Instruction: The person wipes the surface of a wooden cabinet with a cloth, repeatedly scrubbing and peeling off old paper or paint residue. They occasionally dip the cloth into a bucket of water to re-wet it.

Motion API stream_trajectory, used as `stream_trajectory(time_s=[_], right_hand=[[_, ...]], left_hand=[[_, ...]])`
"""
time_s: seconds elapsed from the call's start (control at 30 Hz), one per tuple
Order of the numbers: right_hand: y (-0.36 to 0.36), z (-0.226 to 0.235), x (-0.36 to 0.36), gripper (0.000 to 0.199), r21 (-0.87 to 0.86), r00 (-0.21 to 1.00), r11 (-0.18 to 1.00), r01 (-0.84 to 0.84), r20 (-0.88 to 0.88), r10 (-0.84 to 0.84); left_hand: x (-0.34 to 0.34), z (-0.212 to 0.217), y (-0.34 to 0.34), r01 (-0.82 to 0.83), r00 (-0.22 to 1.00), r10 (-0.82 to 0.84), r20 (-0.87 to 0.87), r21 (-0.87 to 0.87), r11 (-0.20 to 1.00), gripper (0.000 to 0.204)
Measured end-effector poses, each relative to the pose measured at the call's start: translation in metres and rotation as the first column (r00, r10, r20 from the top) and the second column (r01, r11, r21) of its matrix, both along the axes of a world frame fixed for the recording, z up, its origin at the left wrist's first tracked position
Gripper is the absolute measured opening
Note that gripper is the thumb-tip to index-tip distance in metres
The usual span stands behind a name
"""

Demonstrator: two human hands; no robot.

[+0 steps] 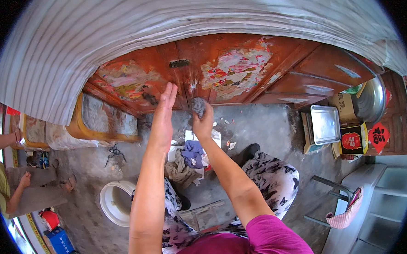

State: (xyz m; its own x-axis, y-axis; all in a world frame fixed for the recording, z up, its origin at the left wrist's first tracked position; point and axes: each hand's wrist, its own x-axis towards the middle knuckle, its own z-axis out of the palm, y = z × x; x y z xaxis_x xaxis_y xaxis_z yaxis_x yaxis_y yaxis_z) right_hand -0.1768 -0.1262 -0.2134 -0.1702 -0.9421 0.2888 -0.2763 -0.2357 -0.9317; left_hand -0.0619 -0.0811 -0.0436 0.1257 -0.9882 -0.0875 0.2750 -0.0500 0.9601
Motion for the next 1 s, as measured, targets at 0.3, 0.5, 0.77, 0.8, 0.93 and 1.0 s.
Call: stream_trajectory(time_s=[0.3,0.5,0.77,0.8,0.93,1.0], right_hand=[[-0.041,0.181,0.009,0.065,-0.563,0.992,0.827,0.008,0.109,0.065],[-0.01,0.026,0.022,0.072,-0.333,0.979,0.934,-0.126,-0.195,0.062],[0.021,0.02,-0.004,0.054,-0.015,0.982,0.991,0.135,0.138,-0.132],[0.002,0.054,-0.008,0.057,-0.14,0.971,0.976,0.166,0.198,-0.137],[-0.05,0.176,-0.025,0.065,-0.625,0.978,0.753,0.206,0.105,-0.18],[-0.073,0.191,-0.034,0.067,-0.77,0.974,0.631,0.095,-0.06,-0.219]], left_hand=[[0.007,0.003,0.004,-0.048,0.996,0.045,-0.077,-0.033,0.998,0.08],[0.001,0.005,0.0,-0.005,1.0,0.005,-0.025,-0.017,1.0,0.082],[0.009,0.006,0.009,-0.005,1.0,0.005,0.014,0.014,1.0,0.083],[0.008,0.009,0.004,0.007,1.0,-0.007,0.017,0.005,1.0,0.083],[0.011,-0.001,0.004,0.01,1.0,-0.011,-0.005,-0.035,0.999,0.082],[0.007,0.002,0.003,0.005,1.0,-0.005,-0.019,-0.004,1.0,0.081]])
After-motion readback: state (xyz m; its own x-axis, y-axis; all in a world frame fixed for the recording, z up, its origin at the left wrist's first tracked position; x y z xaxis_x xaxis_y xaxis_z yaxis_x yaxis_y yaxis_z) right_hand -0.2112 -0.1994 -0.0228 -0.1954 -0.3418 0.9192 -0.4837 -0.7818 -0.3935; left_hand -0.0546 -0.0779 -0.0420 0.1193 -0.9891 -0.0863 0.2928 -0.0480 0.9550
